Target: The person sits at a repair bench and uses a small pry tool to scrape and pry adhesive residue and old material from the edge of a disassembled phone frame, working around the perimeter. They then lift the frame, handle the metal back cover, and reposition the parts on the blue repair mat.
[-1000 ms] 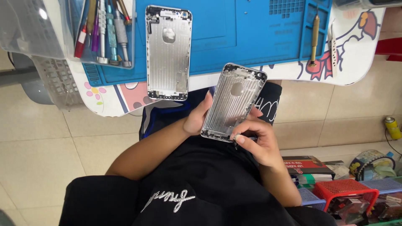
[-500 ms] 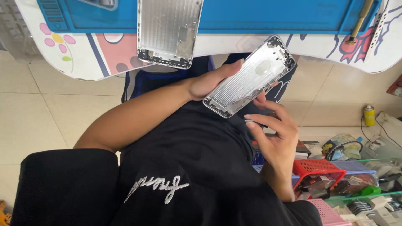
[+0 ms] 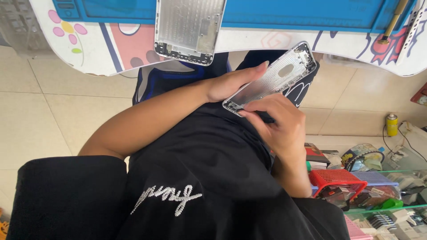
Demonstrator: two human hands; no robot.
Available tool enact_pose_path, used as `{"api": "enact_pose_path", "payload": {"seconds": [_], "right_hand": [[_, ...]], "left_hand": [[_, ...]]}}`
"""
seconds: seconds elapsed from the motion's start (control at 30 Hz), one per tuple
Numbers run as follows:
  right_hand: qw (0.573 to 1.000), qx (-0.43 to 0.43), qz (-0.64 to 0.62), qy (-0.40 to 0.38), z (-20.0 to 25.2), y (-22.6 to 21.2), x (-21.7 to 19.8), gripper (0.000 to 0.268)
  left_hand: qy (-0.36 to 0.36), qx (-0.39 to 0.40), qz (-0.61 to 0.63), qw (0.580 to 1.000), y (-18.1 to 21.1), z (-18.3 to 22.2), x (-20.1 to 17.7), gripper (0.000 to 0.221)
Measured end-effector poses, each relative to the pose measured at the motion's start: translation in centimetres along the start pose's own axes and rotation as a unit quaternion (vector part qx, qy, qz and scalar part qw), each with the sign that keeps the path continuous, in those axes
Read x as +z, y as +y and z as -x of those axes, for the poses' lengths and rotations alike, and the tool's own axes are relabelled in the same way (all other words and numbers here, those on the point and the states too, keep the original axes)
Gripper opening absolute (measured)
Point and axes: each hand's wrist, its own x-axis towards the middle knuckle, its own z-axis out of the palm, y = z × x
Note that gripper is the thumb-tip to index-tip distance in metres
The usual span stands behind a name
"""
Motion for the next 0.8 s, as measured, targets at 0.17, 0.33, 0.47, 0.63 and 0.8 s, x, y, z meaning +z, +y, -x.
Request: {"api": "enact_pose_path", "payload": {"seconds": [0.17, 0.33, 0.47, 0.63, 0.8], "right_hand": [[0.998, -0.051, 0.015, -0.015, -1.4, -0.6, 0.8, 0.022], [0.997, -0.066, 0.013, -0.027, -1.5, -0.4, 1.5, 0.022], [0.993, -0.111, 0.032, -0.001, -1.5, -0.3, 1.8, 0.025], [0.991, -0.128, 0.035, 0.026, -1.2, -0.1, 2.4, 0.027], [0.99, -0.12, 0.043, 0.061, -0.5, 0.0, 3.0, 0.027]], "left_hand": [[0.01, -0.021, -0.023, 0.999, 0.1, 0.2, 0.2, 0.071], [-0.019, -0.009, 0.031, 0.999, 0.8, 0.6, 0.8, 0.07], [-0.018, -0.006, 0.024, 1.0, 0.4, 0.4, 0.6, 0.07], [-0.017, -0.014, 0.047, 0.999, 0.7, 0.5, 0.7, 0.07], [-0.03, -0.021, 0.101, 0.994, 1.3, 0.6, 1.6, 0.069]]}}
